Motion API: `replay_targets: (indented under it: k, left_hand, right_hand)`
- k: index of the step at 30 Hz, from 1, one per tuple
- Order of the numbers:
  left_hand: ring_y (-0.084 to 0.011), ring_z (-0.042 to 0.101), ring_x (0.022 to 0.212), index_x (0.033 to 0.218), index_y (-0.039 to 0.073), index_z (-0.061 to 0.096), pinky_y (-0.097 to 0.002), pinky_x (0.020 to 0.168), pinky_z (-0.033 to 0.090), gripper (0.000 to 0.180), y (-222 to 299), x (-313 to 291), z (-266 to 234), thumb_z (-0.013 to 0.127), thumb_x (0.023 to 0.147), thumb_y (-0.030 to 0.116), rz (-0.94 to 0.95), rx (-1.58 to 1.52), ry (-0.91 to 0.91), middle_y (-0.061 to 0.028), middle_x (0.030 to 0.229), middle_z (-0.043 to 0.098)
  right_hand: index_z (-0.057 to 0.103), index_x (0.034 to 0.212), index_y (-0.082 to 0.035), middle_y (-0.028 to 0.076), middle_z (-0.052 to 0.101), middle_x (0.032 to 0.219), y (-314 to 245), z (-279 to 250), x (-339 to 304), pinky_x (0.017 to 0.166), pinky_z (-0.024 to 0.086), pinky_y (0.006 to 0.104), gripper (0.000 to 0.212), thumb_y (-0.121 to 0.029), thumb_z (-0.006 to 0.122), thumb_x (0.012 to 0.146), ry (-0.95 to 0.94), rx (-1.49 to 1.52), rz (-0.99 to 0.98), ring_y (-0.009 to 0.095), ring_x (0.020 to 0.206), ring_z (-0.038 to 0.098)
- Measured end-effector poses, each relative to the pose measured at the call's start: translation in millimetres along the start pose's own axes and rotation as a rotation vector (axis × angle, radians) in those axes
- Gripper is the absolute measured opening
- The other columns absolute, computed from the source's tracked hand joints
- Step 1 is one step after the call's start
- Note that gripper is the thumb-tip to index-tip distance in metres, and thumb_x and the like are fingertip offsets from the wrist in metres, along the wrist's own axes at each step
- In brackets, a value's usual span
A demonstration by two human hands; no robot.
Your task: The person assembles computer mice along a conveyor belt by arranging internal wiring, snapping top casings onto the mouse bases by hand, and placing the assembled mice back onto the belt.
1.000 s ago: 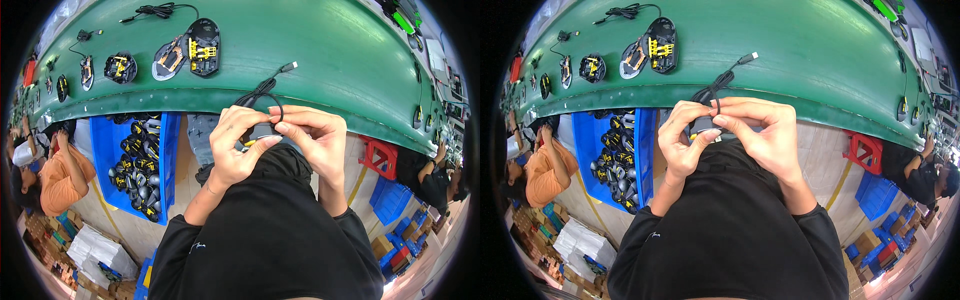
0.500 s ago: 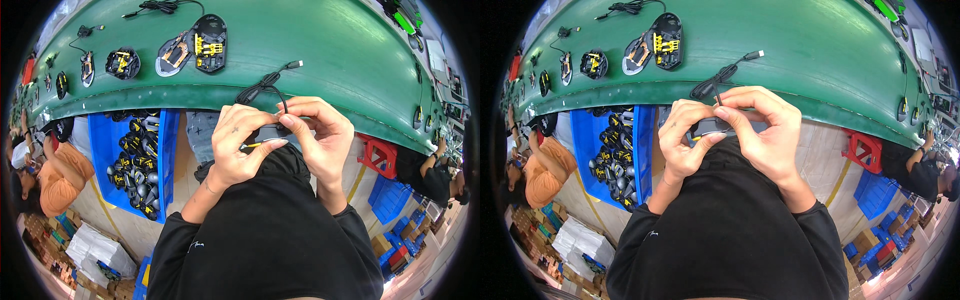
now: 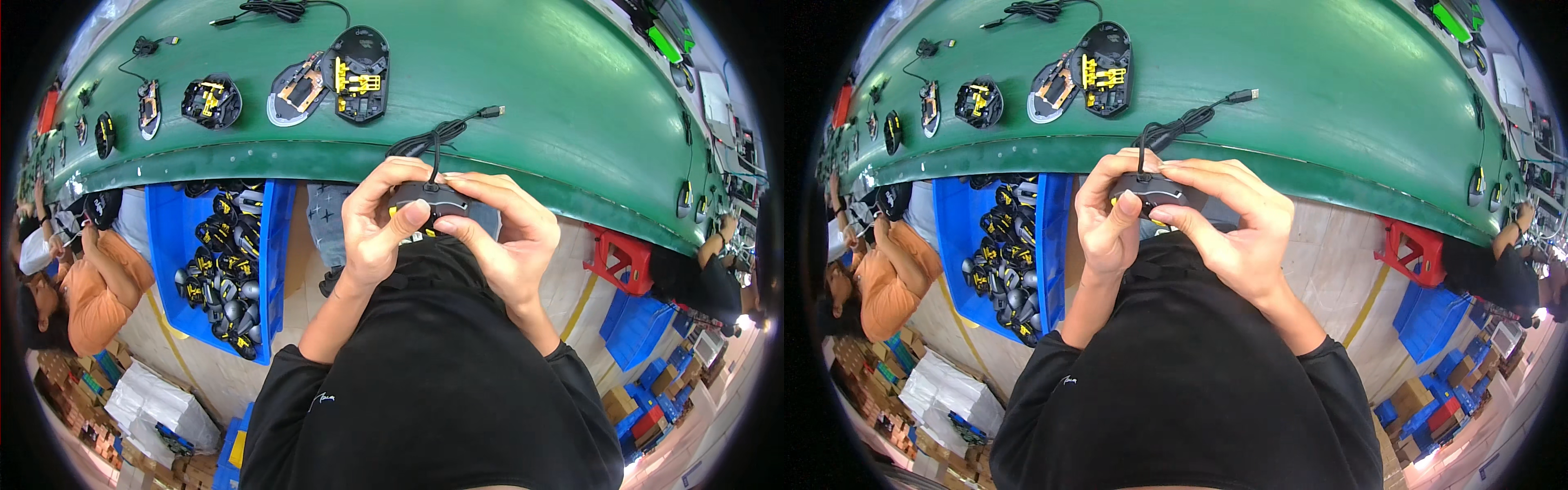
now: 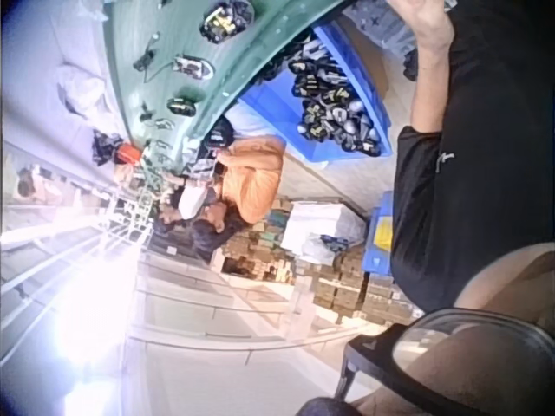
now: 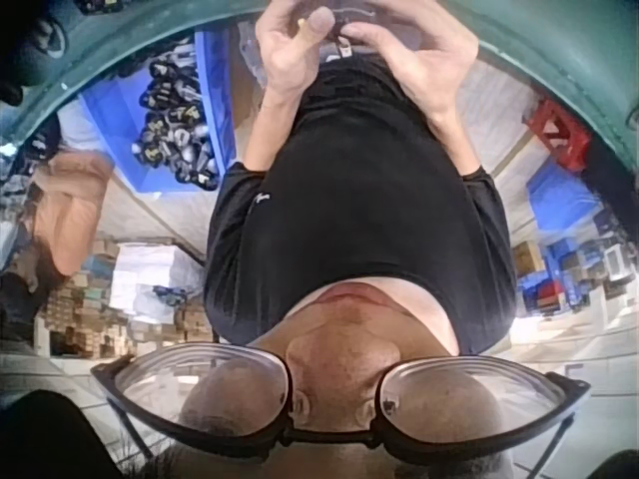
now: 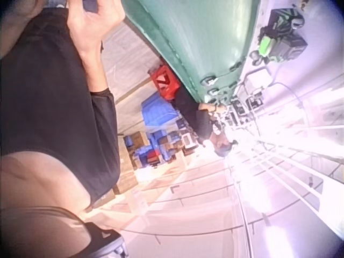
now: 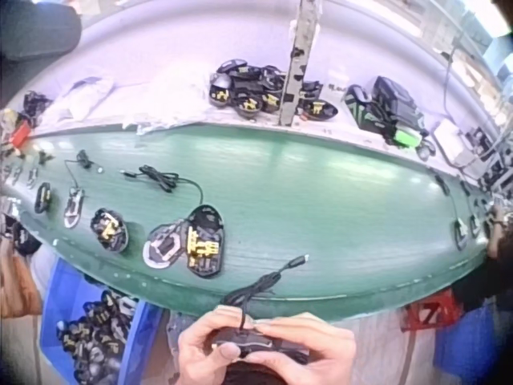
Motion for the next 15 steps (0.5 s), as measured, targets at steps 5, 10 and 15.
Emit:
replay_targets:
  k: [5, 10, 15]
  left_hand:
    - [-0.0187, 0.059, 0.103, 0.108, -0.005, 0.059, -0.0295, 0.088, 0.047, 0.032, 12.4, 0.1, 6.7, 0.068, 0.089, 0.018, 0.077, 0.163, -0.041, -0.0126, 0.107, 0.060]
    - [-0.0224, 0.059, 0.101, 0.107, -0.005, 0.058, -0.0337, 0.090, 0.047, 0.036, -0.4, 2.6, -2.0, 0.068, 0.089, 0.024, -0.007, -0.130, 0.025, -0.0147, 0.106, 0.060]
    - [-0.0251, 0.057, 0.103, 0.105, -0.004, 0.058, -0.0371, 0.092, 0.045, 0.038, 0.9, 2.3, -4.5, 0.069, 0.088, 0.027, 0.023, -0.111, -0.032, -0.0148, 0.105, 0.059]
  right_hand:
    - [0.073, 0.093, 0.002, 0.015, 0.072, 0.094, -7.7, -0.4, 3.6, 0.075, 0.054, 0.0323, 0.031, 0.000, 0.082, 0.064, -0.005, 0.004, -0.045, 0.025, 0.085, 0.069]
    - [0.072, 0.096, 0.001, 0.015, 0.072, 0.094, -13.7, 7.8, 6.8, 0.075, 0.054, 0.0320, 0.036, -0.003, 0.084, 0.063, 0.033, -0.063, -0.054, 0.025, 0.084, 0.069]
    - [0.070, 0.097, 0.001, 0.014, 0.070, 0.092, -13.5, 7.5, -1.0, 0.071, 0.054, 0.0309, 0.041, -0.009, 0.087, 0.062, 0.007, -0.157, -0.085, 0.024, 0.081, 0.068]
Point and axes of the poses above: each hand's wrist, its own x-axis towards the middle knuckle, its own z-axis out of the palm, y = z × x, the point moved 3 cm from there along x, towards the middle knuckle
